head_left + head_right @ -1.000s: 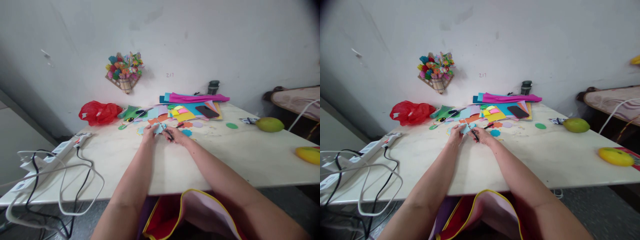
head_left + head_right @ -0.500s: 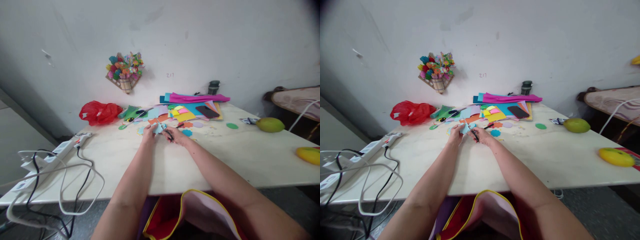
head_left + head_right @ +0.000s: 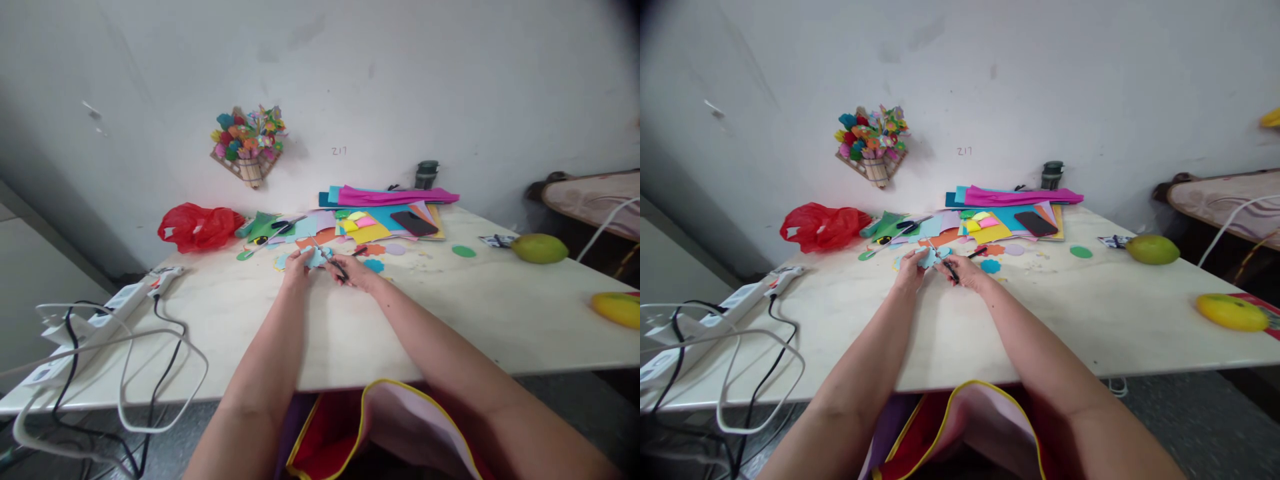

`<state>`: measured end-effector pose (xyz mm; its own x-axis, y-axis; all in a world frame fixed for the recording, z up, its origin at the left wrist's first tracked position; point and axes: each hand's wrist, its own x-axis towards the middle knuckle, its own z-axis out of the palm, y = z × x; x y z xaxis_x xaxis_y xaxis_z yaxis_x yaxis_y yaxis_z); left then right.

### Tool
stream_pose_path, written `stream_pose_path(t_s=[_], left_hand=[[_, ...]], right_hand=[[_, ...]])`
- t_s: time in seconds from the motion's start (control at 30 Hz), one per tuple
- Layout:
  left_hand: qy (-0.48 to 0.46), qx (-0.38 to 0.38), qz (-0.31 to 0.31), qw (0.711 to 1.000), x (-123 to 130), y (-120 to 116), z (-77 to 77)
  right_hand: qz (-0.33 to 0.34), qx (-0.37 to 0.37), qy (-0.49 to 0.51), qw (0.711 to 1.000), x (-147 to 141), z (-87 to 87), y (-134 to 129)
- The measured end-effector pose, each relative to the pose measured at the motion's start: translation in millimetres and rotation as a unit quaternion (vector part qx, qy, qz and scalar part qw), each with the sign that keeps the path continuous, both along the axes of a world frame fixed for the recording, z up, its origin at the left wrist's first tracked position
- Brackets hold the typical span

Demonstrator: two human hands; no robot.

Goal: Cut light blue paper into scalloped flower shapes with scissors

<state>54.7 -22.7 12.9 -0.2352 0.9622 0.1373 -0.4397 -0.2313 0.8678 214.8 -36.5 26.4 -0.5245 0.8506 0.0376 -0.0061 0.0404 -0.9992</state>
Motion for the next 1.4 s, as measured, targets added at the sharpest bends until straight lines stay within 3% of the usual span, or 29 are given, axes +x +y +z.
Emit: stream_pose_path(t_s=[0.4,0.73,1.4], left_hand=[[0.016,0.004,-0.028,0.999,-2,3,-5.5],[0.021,0.011,-0.041,0.999,0,0,-2.5],[0.017,-0.01,-0.017,1.0,0,0,-2.0]], right_hand=[[0.007,0.007,-0.004,1.0,3,7.8,-5],[0.005,0.026,-0.041,0.999,5,-5.1,7],[-0.003,0.008,0.003,1.0,2,0.9,1]])
